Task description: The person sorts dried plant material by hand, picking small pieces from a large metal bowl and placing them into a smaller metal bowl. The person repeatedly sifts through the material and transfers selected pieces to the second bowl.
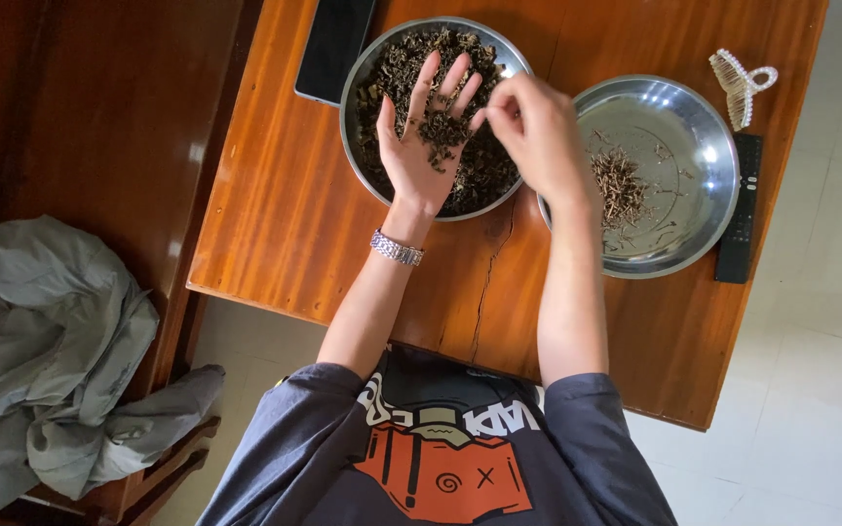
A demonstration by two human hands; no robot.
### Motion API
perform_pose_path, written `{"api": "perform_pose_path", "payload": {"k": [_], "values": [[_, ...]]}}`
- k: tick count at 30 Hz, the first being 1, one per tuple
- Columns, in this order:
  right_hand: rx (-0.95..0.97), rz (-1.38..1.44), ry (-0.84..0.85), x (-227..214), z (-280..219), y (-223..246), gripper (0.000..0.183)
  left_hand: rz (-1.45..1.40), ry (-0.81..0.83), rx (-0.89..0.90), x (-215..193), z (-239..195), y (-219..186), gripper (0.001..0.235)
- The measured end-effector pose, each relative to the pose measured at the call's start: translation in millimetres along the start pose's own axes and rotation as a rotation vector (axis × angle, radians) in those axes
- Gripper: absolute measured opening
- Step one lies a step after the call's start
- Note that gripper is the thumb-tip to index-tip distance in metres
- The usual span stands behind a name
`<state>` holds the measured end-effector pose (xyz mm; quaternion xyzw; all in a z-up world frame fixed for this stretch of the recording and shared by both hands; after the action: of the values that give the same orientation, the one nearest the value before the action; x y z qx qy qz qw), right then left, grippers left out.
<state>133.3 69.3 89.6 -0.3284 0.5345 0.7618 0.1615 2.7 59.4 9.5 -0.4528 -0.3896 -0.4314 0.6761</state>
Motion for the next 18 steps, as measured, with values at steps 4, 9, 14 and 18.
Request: {"api": "perform_pose_path", "payload": {"k": [4,9,14,18], "values": [[0.003,-0.055,0.001,-50,-23,10,0.011,0.022,-0.041,-0.005,-1,0,-2,0.066],[0.265,-0.283,-0.202,-107,-58,-27,0.019,0.006,-0.042,-0.025,-2,-1,1,0.066],[0.204,-0.228,-0.111,-70,-32,4,0.008,0.008,-0.001,-0.029,2,-2,3,0.066],[0.068,-0.161,-0.009,-17,-11,21,0.011,-0.044,0.071,-0.037,3,-1,6,0.067]]}}
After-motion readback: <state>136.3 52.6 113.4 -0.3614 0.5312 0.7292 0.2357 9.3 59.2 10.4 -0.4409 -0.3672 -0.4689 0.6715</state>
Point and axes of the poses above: each hand's wrist, its own z-axis towards the middle knuckle, its own x-axis out of the palm, y = z × x, the point moved 6 cm from there along z, towards the middle knuckle, and after that the axes turned 12 degrees about x, right-handed, at the moved point
